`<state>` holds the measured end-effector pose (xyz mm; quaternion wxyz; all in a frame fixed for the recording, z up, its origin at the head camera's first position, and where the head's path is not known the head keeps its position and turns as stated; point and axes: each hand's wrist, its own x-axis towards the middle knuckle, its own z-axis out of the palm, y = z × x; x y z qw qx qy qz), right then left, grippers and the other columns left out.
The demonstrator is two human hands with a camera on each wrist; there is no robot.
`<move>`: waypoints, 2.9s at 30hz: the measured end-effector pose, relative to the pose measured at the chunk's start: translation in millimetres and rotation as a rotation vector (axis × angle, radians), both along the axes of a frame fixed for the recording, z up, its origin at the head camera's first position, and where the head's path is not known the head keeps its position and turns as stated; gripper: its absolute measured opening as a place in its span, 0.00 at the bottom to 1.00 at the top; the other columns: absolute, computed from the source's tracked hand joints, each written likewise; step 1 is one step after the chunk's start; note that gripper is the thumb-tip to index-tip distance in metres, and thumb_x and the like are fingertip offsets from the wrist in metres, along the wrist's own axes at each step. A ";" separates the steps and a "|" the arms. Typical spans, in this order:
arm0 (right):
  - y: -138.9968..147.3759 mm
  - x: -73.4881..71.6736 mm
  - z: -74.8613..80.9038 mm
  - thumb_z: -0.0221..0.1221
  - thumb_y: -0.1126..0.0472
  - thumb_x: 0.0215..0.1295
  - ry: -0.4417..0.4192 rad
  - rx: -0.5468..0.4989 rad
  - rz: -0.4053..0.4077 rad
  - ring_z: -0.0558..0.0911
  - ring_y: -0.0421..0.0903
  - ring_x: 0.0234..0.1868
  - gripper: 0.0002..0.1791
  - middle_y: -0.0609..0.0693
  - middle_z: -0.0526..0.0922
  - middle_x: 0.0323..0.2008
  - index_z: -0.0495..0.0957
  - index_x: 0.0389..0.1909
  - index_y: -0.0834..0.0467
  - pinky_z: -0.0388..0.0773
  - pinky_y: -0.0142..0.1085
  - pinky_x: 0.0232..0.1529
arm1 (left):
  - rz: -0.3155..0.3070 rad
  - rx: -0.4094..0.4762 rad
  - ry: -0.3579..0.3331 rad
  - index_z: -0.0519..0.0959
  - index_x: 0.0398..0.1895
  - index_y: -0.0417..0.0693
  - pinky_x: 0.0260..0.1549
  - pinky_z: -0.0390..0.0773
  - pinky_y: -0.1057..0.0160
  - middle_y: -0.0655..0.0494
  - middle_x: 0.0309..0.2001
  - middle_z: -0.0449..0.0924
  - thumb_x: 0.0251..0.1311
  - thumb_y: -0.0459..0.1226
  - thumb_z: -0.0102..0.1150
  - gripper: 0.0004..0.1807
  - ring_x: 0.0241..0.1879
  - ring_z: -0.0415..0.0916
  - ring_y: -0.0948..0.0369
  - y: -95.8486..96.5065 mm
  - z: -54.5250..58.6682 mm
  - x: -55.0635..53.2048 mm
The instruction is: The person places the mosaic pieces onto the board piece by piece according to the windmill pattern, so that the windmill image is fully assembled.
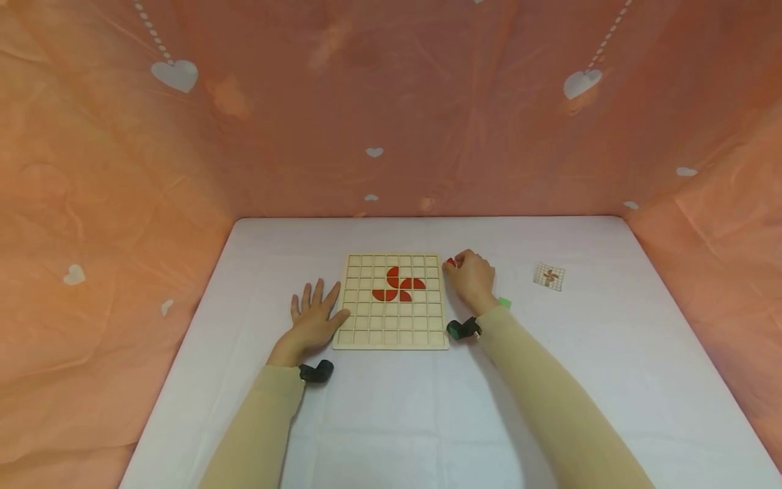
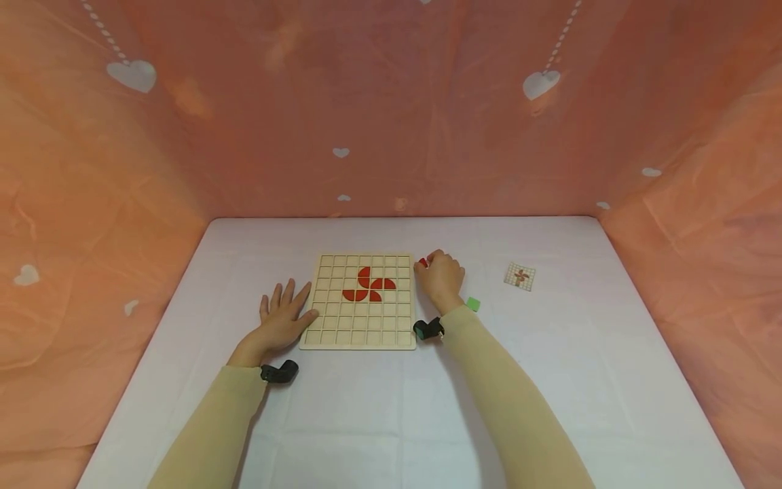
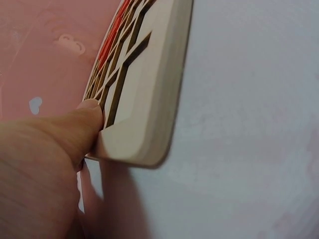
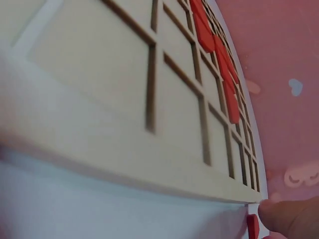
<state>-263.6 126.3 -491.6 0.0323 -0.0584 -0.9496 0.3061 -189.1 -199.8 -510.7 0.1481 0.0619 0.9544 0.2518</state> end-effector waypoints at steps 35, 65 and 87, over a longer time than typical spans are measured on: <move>-2.0 4.2 -10.4 0.56 0.62 0.68 0.010 -0.065 0.080 0.76 0.55 0.39 0.10 0.56 0.79 0.37 0.73 0.46 0.61 0.65 0.48 0.47 | 0.005 0.002 -0.005 0.42 0.78 0.51 0.61 0.14 0.40 0.41 0.76 0.23 0.71 0.56 0.41 0.40 0.71 0.13 0.44 0.1 -0.3 0.1; -28.5 51.7 2.3 0.60 0.58 0.67 -0.203 -0.286 0.503 0.77 0.44 0.39 0.07 0.47 0.79 0.36 0.75 0.42 0.54 0.75 0.39 0.44 | 0.011 0.013 -0.006 0.42 0.78 0.52 0.61 0.14 0.41 0.42 0.76 0.23 0.71 0.57 0.40 0.40 0.72 0.12 0.45 0.3 -2.7 0.8; -39.7 57.5 -1.9 0.62 0.56 0.66 -0.163 -0.209 0.560 0.76 0.43 0.38 0.07 0.42 0.79 0.35 0.81 0.43 0.52 0.74 0.38 0.43 | 0.004 0.032 -0.008 0.42 0.78 0.51 0.61 0.14 0.41 0.42 0.76 0.23 0.71 0.56 0.41 0.40 0.72 0.12 0.45 -1.6 -1.9 1.2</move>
